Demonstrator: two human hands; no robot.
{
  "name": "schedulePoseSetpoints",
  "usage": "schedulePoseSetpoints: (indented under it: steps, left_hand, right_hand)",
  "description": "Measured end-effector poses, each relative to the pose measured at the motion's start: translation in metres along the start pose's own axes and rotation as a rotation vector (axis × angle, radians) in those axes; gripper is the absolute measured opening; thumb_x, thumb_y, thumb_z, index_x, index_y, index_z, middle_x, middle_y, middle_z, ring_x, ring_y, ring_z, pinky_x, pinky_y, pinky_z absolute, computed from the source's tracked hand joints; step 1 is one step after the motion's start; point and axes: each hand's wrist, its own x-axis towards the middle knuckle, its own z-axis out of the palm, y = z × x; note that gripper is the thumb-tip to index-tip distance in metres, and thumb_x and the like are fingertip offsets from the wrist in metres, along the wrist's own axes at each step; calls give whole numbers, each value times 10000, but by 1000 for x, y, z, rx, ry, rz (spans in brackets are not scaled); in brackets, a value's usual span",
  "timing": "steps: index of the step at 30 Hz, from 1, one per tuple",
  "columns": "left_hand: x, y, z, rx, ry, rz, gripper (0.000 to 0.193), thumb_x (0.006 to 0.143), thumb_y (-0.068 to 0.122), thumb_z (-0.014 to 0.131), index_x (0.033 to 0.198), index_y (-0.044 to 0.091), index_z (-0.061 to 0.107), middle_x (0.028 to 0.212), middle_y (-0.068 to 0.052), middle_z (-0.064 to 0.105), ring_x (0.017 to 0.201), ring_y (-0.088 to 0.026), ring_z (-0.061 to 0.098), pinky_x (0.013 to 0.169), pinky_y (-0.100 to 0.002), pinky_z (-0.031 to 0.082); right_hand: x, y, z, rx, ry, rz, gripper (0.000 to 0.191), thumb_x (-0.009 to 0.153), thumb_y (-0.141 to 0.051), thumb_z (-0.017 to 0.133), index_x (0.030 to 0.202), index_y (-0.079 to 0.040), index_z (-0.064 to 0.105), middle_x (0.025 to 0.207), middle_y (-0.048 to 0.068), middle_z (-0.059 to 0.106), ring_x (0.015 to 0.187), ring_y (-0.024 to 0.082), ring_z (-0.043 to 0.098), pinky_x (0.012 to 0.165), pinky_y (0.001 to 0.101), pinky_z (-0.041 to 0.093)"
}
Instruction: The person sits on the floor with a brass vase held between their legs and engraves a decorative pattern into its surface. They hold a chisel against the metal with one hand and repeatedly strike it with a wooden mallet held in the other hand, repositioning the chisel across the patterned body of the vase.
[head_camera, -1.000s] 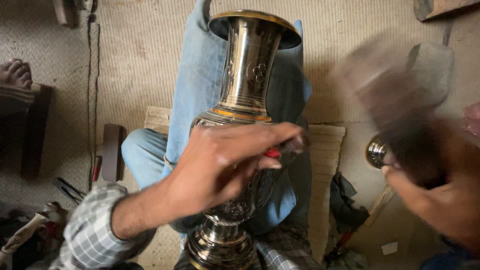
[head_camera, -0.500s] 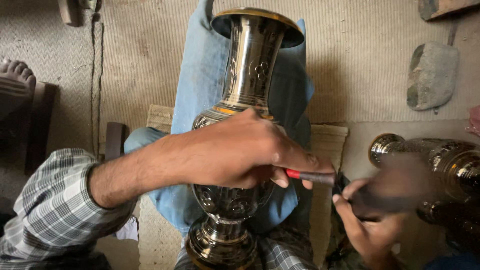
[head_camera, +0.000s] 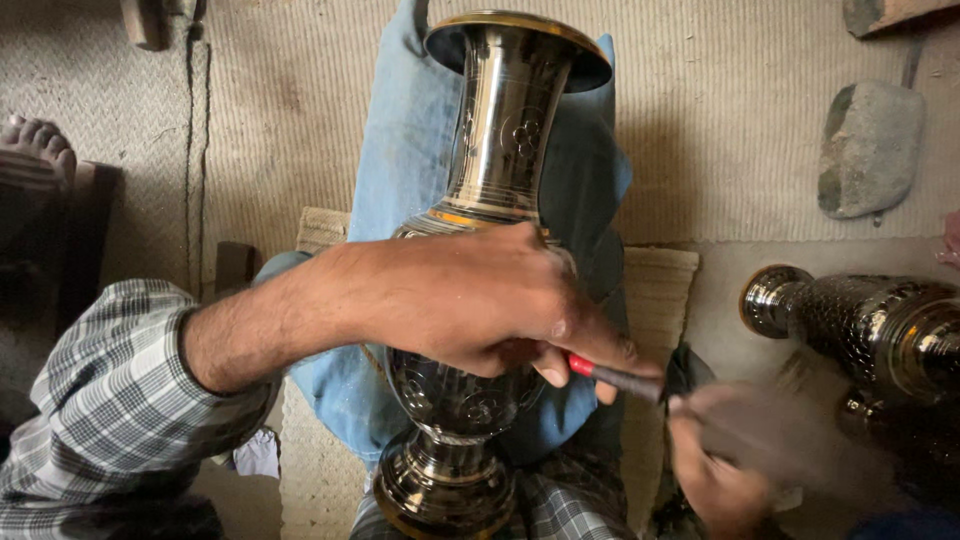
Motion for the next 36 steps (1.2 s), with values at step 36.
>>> schedulePoseSetpoints:
  steps: [36]
  left_hand:
    - [-23,35,100,-2,1267,-372,459,1008,-111,732,1357,-30,444,1078,-120,713,922,-117,770,763,-205,662]
  right_hand:
    - [196,-35,-88,-336,-699,-306,795,819,-12,711,1536,-130,391,975,76,648,719,173,606,656,311,496]
